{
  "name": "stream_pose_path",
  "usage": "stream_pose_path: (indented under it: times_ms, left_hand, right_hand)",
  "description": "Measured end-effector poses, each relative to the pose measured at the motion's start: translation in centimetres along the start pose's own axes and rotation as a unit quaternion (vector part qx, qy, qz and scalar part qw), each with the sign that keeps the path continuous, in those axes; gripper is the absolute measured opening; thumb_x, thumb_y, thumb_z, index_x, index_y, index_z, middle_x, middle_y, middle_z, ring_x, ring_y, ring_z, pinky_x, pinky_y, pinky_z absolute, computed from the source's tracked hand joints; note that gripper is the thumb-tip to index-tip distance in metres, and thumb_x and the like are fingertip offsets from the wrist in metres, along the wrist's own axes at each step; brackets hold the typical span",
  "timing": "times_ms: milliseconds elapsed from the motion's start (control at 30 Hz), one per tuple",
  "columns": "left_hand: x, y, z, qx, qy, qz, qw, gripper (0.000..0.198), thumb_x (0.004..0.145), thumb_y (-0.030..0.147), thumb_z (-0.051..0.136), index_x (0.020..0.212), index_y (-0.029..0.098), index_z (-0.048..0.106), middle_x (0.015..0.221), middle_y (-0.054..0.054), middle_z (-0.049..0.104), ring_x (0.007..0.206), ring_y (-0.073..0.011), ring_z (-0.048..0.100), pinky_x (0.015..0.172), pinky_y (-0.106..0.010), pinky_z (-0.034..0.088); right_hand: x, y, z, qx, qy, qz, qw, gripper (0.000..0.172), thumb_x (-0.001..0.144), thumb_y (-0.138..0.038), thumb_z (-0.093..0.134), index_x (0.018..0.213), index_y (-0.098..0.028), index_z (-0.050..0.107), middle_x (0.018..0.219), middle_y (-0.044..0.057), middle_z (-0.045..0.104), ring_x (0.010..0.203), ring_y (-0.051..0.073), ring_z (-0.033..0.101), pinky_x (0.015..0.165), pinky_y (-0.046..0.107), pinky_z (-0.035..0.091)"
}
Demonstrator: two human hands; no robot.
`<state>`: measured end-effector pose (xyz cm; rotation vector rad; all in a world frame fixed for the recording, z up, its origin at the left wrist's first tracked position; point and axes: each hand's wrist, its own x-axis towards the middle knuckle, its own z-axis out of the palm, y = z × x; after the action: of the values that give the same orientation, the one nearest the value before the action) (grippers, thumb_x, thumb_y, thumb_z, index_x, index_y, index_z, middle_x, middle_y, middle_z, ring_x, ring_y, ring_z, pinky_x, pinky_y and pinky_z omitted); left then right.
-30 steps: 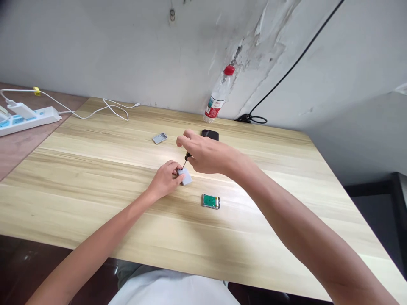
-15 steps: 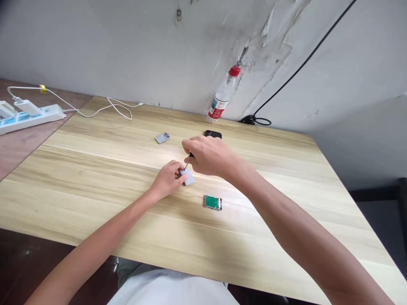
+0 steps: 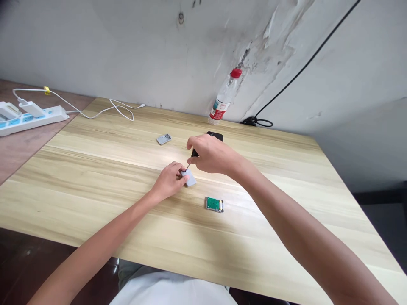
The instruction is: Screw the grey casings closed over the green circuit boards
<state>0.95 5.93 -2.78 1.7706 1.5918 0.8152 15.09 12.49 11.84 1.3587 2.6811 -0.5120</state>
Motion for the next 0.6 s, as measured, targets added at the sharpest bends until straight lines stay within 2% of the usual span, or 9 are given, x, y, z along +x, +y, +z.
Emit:
stream_pose_path:
  times_ms: [233,333,433,500,600]
  left_hand:
    - [0.0,0.2,-0.1,0.003,0.003,0.001,1.000,0.009,0.086,0.018,0.062,0.084,0.021,0.054,0.097,-0.004,0.063,0.088,-0.0191,0.062,0.078,-0.032,0.051]
    - [0.1,0.1,0.0,0.006,0.008,0.004,1.000,0.011,0.085,0.017,0.063,0.082,0.021,0.053,0.095,-0.003,0.063,0.089,-0.0193,0.061,0.078,-0.032,0.050]
    - [0.3,0.0,0.2,0.008,0.016,0.006,1.000,0.012,0.084,0.017,0.064,0.083,0.021,0.053,0.092,-0.003,0.063,0.087,-0.0194,0.061,0.077,-0.032,0.049]
    - [0.3,-0.1,0.2,0.009,0.020,0.006,1.000,0.012,0.083,0.017,0.065,0.085,0.021,0.053,0.091,-0.003,0.063,0.086,-0.0195,0.061,0.077,-0.032,0.050]
    - [0.2,-0.1,0.2,0.012,0.025,0.008,1.000,0.013,0.083,0.016,0.065,0.091,0.021,0.055,0.092,-0.003,0.063,0.086,-0.0191,0.061,0.079,-0.032,0.050]
  right_hand:
    - [-0.2,-0.3,-0.1,0.006,0.015,0.037,0.999,0.022,0.089,-0.026,0.069,0.105,-0.011,0.069,0.060,0.001,0.063,0.063,0.019,0.063,0.063,0.029,0.041]
    - [-0.2,-0.8,0.4,0.013,0.025,0.067,0.997,0.015,0.090,-0.026,0.066,0.092,-0.012,0.071,0.055,0.001,0.061,0.059,0.019,0.063,0.061,0.029,0.041]
    - [-0.4,-1.0,0.7,0.025,0.036,0.102,0.994,0.024,0.094,-0.032,0.061,0.080,-0.015,0.071,0.049,0.002,0.058,0.055,0.020,0.062,0.057,0.031,0.039]
    - [-1.0,-0.4,0.6,0.041,0.049,0.090,0.994,0.025,0.094,-0.035,0.062,0.081,-0.015,0.071,0.050,0.001,0.058,0.053,0.020,0.062,0.058,0.031,0.039]
    - [-2.8,1.7,0.4,0.125,0.092,0.064,0.986,0.022,0.091,-0.038,0.063,0.088,-0.017,0.071,0.063,0.002,0.066,0.055,0.017,0.063,0.060,0.031,0.042]
